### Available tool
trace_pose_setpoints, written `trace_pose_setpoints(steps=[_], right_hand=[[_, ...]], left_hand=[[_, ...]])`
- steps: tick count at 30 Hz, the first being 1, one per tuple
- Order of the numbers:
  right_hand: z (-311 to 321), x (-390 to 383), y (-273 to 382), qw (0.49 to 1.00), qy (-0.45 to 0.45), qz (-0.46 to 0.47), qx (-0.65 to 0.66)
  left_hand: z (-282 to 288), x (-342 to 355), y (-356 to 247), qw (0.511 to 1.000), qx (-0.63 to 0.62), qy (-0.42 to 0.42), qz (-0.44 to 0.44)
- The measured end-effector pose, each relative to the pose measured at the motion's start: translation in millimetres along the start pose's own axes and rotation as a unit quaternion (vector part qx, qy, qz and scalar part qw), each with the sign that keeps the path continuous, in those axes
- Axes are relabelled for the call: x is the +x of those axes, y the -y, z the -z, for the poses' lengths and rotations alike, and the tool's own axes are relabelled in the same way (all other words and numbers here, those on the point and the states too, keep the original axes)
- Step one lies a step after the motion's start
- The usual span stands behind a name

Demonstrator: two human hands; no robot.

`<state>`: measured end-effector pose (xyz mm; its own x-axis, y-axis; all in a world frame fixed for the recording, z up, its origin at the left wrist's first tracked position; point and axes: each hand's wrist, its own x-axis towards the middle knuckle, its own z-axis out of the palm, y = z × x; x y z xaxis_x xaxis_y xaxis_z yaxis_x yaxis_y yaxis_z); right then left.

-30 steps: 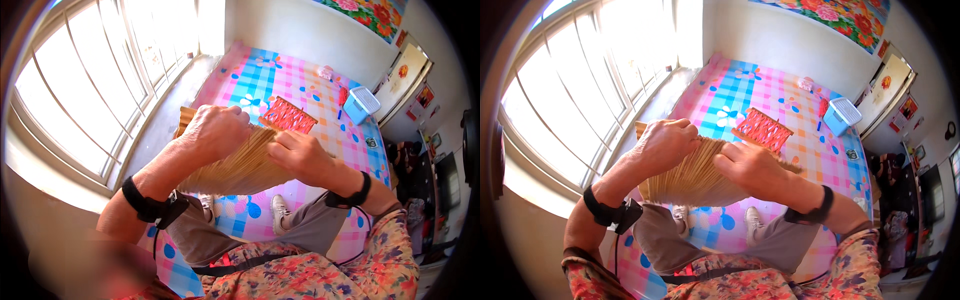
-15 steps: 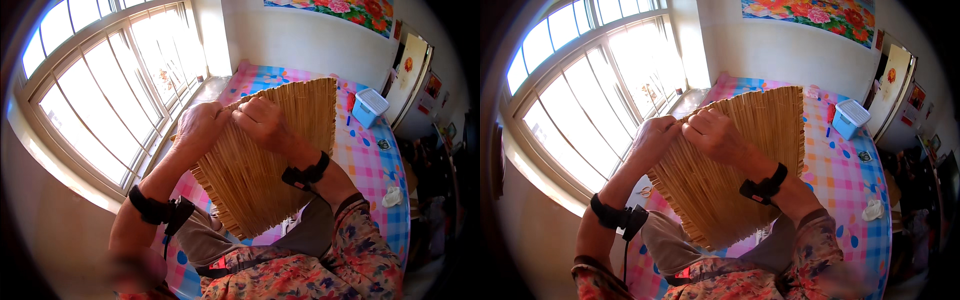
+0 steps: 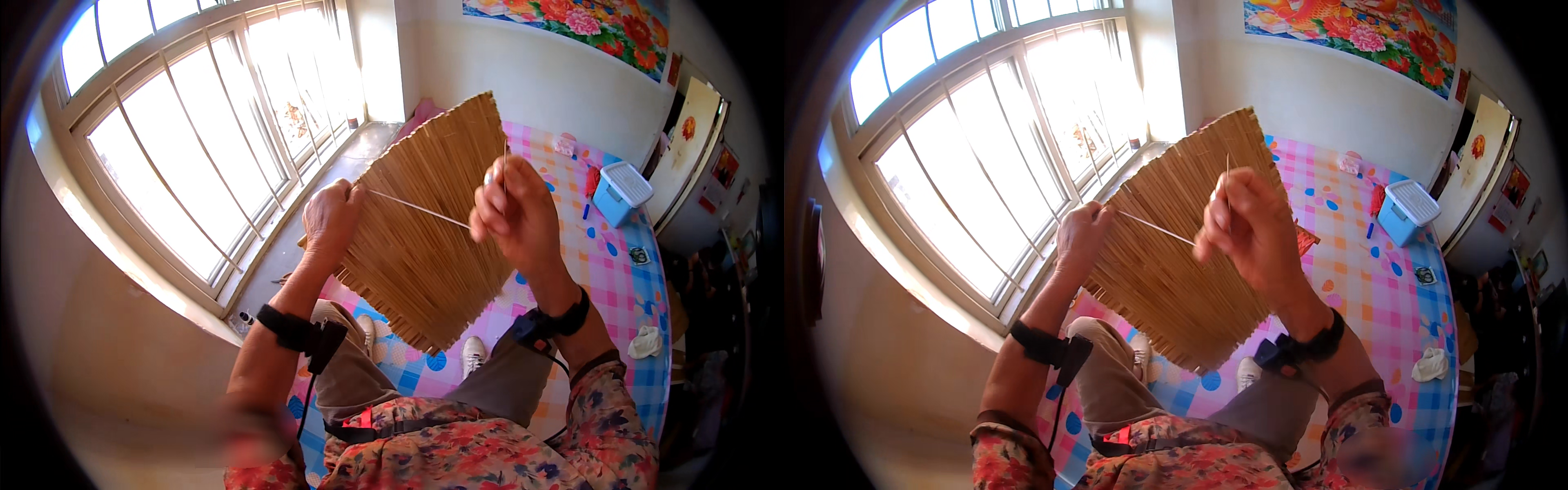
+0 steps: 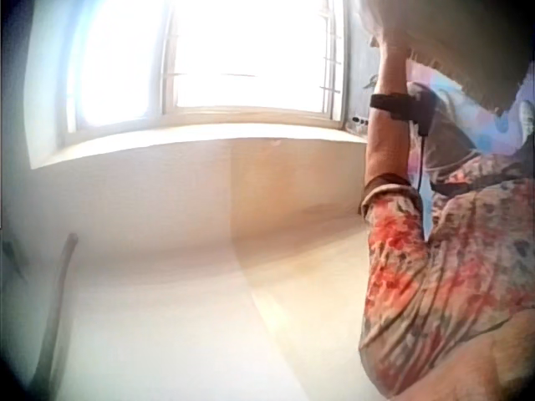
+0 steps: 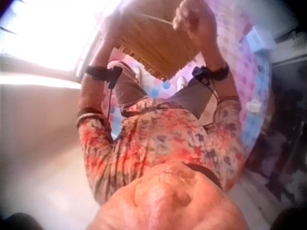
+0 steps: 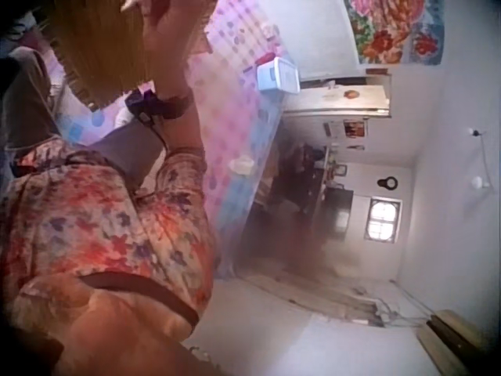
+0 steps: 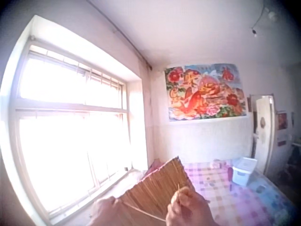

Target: The person is sewing sections of a straw mat together by hand using a needle and white thread, joining the straw bundles in a sequence.

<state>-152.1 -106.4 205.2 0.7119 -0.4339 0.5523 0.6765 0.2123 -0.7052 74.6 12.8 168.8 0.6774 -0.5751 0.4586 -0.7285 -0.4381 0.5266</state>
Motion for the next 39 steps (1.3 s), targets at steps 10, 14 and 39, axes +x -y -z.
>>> trace_pose_setpoints(steps=[10, 14, 39], right_hand=[[282, -297, 129, 0.764, -0.592, -0.069, -0.246], [289, -302, 86, 0.518, -0.324, -0.309, -0.728], [42, -142, -110, 0.861, 0.052, -0.242, -0.444]], left_hand=[[-61, -22, 56, 0.987, -0.095, -0.112, 0.070], [-73, -42, 46, 0.986, -0.104, -0.129, 0.006], [-62, -165, 19, 0.948, -0.123, 0.006, -0.294]])
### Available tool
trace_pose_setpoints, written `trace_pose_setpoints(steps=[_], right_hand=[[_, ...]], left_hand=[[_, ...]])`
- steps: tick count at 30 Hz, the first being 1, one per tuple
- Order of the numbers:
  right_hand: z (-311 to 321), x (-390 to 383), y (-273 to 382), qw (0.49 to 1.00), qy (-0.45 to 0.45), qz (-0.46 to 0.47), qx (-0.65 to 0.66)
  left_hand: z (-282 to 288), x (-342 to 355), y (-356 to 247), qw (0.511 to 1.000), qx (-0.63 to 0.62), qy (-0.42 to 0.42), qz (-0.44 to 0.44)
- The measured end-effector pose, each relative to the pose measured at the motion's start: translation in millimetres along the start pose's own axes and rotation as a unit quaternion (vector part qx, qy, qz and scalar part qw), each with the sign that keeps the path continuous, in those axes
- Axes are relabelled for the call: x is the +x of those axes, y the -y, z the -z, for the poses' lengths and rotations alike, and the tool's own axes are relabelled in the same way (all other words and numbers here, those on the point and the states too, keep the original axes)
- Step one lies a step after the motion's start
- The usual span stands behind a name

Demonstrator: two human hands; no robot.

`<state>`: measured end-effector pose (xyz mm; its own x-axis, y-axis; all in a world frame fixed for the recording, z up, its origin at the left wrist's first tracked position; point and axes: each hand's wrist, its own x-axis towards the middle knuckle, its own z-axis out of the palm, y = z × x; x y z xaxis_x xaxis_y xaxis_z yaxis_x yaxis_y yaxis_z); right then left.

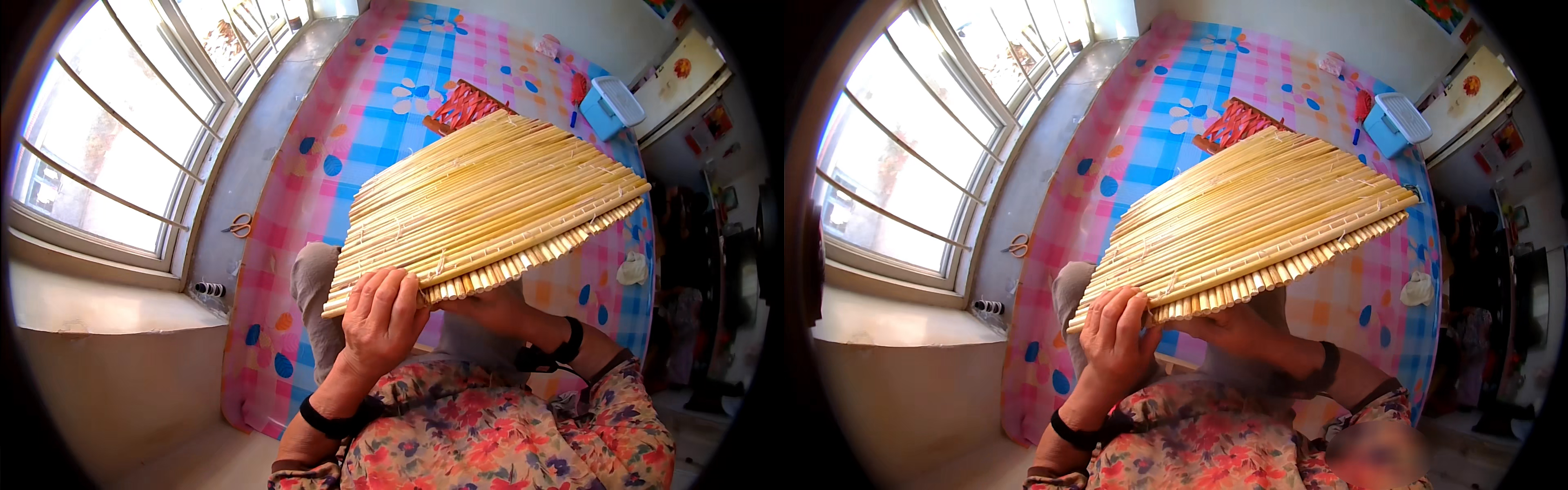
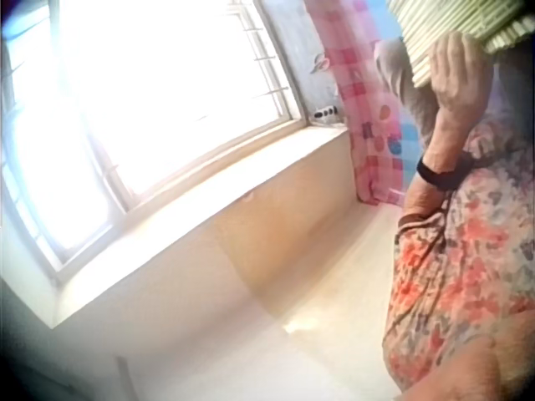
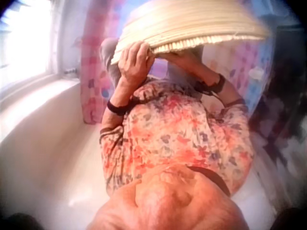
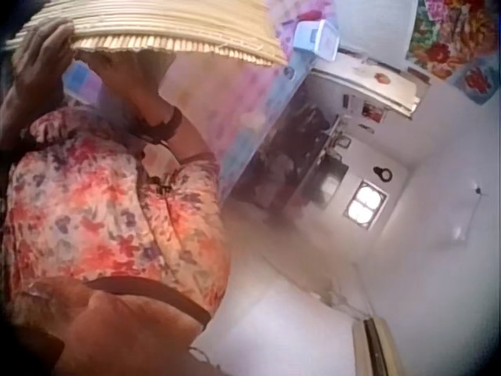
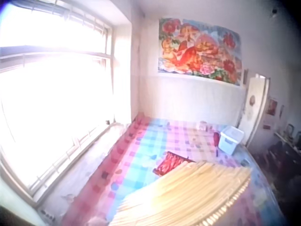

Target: The person is sewing sections of a straw mat together by hand using a needle and white thread, joining the straw bundles in a sequence.

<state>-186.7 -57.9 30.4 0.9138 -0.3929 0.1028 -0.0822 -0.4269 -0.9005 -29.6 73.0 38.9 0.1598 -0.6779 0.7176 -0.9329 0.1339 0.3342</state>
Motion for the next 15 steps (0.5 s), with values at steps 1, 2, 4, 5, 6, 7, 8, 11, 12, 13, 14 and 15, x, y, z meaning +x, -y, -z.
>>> trace_pose_setpoints(steps=[1, 2, 4, 5, 6, 7, 8, 11, 12, 13, 14, 15], right_hand=[[1, -1, 1, 1.000, 0.004, 0.025, -0.018], [3, -1, 5, 0.998, 0.009, 0.049, -0.035], [12, -6, 11, 0.996, 0.009, 0.078, -0.046], [18, -8, 12, 0.996, 0.004, 0.081, -0.039], [15, -10, 13, 0.992, -0.065, 0.101, 0.038], [17, -4, 19, 0.985, -0.093, 0.132, 0.058], [22, 8, 32, 0.976, -0.119, 0.165, 0.078], [26, 40, 45, 0.940, -0.108, 0.225, 0.231], [25, 51, 48, 0.923, -0.083, 0.240, 0.290], [23, 62, 53, 0.901, -0.059, 0.253, 0.347], [24, 71, 61, 0.894, -0.058, 0.278, 0.345], [24, 79, 66, 0.887, -0.052, 0.256, 0.382]], left_hand=[[1, -1, 0, 1.000, 0.000, 0.009, 0.002], [2, -1, -1, 1.000, 0.000, 0.017, 0.004], [3, 7, -4, 1.000, 0.018, 0.016, 0.020], [3, 15, -5, 0.999, 0.028, 0.013, 0.027], [5, 23, -3, 0.998, 0.050, 0.019, 0.020], [2, 29, 4, 0.997, 0.074, 0.007, 0.005], [5, 36, 10, 0.995, 0.096, 0.003, 0.021], [14, 66, 15, 0.991, 0.105, 0.004, 0.081], [15, 73, 17, 0.991, 0.100, 0.010, 0.087], [17, 78, 18, 0.991, 0.093, 0.017, 0.094], [18, 79, 17, 0.990, 0.096, 0.012, 0.100], [18, 80, 18, 0.989, 0.098, 0.007, 0.107]])
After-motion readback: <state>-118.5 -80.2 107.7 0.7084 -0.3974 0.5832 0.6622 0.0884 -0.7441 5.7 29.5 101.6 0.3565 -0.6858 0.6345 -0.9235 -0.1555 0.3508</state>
